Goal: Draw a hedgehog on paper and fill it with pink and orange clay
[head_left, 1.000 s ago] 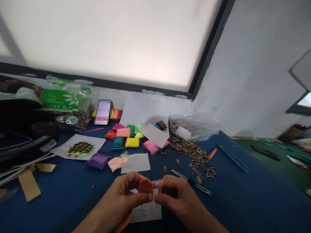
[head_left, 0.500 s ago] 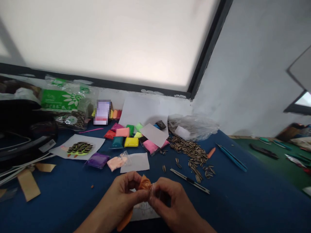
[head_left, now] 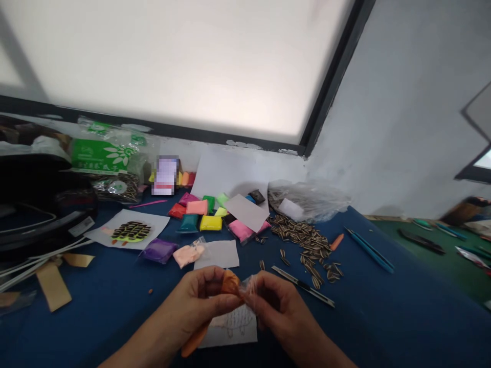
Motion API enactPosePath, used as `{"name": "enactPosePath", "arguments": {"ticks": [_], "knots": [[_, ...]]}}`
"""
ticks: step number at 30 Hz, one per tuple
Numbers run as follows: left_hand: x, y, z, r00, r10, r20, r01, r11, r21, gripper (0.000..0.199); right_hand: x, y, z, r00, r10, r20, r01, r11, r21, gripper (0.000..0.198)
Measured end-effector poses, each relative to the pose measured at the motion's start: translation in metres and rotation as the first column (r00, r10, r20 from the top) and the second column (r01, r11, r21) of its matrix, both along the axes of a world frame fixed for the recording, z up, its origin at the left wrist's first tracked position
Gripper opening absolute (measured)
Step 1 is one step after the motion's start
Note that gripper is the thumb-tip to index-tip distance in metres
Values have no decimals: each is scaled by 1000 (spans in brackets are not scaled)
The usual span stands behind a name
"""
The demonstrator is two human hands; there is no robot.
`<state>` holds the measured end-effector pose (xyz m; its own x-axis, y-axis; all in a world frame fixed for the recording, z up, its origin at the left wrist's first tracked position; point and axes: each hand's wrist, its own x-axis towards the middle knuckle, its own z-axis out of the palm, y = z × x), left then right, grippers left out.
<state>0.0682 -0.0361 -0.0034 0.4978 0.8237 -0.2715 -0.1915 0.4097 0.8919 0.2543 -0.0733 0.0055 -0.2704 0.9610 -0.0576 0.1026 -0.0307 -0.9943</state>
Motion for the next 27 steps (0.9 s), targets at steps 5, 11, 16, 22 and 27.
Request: {"name": "enactPosePath", "arguments": {"ticks": [5,11,16,22,27], "knots": [[0,0,-5,1000,19,-14,-19,1000,25,42,1,0,1,998,57,-18,-57,998,-7,39],[-2,2,-1,999,8,-44,-6,999,42,40,3,3,5,998,-4,-64,4,1000,-1,39],[-2,4,-1,998,67,-7,-67,998,0,47,4,5,1,986,-151,-74,152,988,7,44],[-2,4,-4,993,110,-43,-110,994,8,52,12,12,2,960,-246,-133,236,968,-86,35],[-4,4,-8,992,110,-55,-109,994,32,51,15,13,5,922,-273,-276,216,951,-221,19]]}}
